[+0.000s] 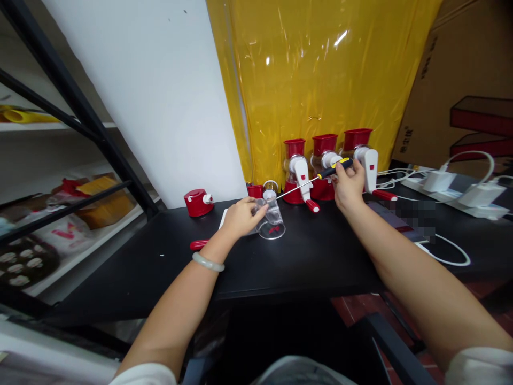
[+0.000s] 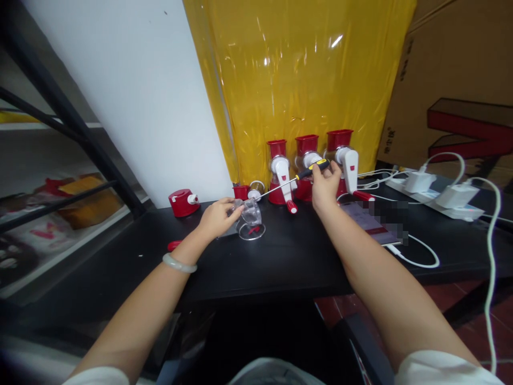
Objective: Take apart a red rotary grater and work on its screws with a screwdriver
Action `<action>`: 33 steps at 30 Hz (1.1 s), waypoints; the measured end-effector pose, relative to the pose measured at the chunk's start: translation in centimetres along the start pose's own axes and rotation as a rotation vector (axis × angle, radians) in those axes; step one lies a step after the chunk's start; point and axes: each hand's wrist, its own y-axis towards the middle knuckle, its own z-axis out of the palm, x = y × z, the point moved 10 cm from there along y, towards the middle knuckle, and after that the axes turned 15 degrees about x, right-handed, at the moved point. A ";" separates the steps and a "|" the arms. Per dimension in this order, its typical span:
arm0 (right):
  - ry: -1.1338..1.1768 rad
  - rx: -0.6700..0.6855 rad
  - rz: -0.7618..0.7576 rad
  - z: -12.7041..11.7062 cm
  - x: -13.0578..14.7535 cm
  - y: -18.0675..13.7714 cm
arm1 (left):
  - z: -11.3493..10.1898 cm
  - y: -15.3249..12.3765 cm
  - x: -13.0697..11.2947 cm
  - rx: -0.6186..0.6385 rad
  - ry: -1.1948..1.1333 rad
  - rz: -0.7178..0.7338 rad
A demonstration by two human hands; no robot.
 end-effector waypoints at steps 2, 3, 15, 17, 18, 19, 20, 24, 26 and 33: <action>0.012 -0.012 0.002 -0.1 -0.2 0.1 | 0.0 0.0 -0.1 0.000 -0.001 0.004; 0.021 -0.010 0.000 -0.1 -0.3 0.1 | 0.0 0.0 -0.1 0.000 -0.003 0.005; -0.088 0.095 -0.047 0.8 0.7 0.1 | -0.1 0.0 -0.1 -0.002 0.003 0.007; -0.089 0.100 -0.040 0.8 0.6 0.1 | -0.1 0.0 -0.1 0.001 0.000 0.005; -0.076 0.093 -0.037 0.7 0.5 0.1 | -0.1 0.0 -0.1 0.002 0.000 0.002; -0.057 0.083 -0.034 0.7 0.5 0.0 | 0.0 0.0 -0.1 0.003 0.001 0.001; -0.035 0.072 -0.033 0.7 0.5 -0.1 | -0.1 0.0 -0.1 0.003 0.002 0.000; 0.044 0.069 -0.038 1.2 0.8 -0.5 | -0.2 0.0 -0.2 -0.008 0.005 0.008; 0.053 0.071 -0.037 1.3 0.9 -0.5 | -0.1 0.0 -0.2 -0.007 0.002 0.008; -0.060 0.041 -0.022 0.5 0.6 0.0 | 0.0 0.0 -0.1 0.008 -0.001 -0.002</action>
